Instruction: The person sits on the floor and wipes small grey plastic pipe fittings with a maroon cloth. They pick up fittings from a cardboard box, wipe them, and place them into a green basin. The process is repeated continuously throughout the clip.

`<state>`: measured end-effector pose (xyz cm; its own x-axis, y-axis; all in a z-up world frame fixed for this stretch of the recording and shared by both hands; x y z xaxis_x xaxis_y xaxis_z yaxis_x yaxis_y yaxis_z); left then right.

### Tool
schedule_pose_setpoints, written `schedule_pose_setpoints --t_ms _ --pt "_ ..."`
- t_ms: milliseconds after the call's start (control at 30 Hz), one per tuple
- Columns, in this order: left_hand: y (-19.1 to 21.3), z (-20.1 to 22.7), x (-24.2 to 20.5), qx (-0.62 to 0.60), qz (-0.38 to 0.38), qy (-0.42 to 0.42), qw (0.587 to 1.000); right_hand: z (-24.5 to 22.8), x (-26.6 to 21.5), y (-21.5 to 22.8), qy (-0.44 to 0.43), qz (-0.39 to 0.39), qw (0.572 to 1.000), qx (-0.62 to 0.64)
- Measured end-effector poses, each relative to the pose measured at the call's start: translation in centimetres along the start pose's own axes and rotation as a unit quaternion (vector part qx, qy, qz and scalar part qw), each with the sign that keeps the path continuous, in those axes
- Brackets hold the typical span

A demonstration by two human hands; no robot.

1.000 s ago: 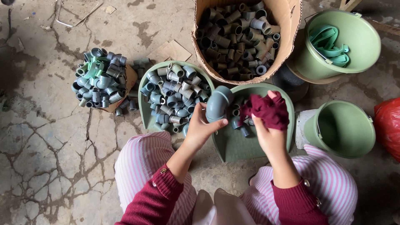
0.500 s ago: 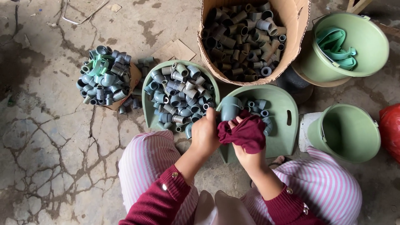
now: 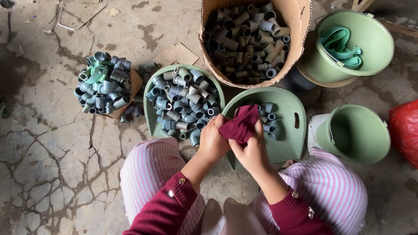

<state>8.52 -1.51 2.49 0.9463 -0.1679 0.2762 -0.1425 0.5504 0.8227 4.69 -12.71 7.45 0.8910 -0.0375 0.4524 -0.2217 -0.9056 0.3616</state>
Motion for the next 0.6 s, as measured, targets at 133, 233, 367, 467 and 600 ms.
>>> schedule_pose_setpoints --t_ms 133,233,367,467,600 --pt "0.8 1.3 -0.3 0.042 0.035 -0.057 0.997 0.6 1.6 1.6 0.014 0.027 1.000 0.005" --pt "1.6 2.7 -0.3 0.005 0.064 -0.132 0.989 2.4 2.5 3.4 0.012 0.083 0.996 0.013" --pt "3.2 4.4 -0.6 -0.013 0.073 -0.214 0.974 5.1 3.1 5.1 -0.158 0.106 0.978 0.089" --pt "5.8 5.8 0.2 -0.115 0.022 -0.189 0.975 7.2 2.9 4.6 -0.286 0.125 0.918 0.246" --pt "5.7 5.2 0.8 -0.243 -0.057 -0.105 0.963 8.4 1.0 3.5 -0.383 0.120 0.829 0.390"
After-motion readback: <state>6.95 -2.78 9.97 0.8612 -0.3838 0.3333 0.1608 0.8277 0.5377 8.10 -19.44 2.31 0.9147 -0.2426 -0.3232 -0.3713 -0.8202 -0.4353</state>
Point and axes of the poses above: each hand's wrist, its own x-axis towards the middle knuckle, its own y-axis out of the back of the hand, z = x × y, the point moved 9 cm from there along x, towards the middle knuckle, and after that the axes turned 13 degrees about x, right-handed, at the moved point
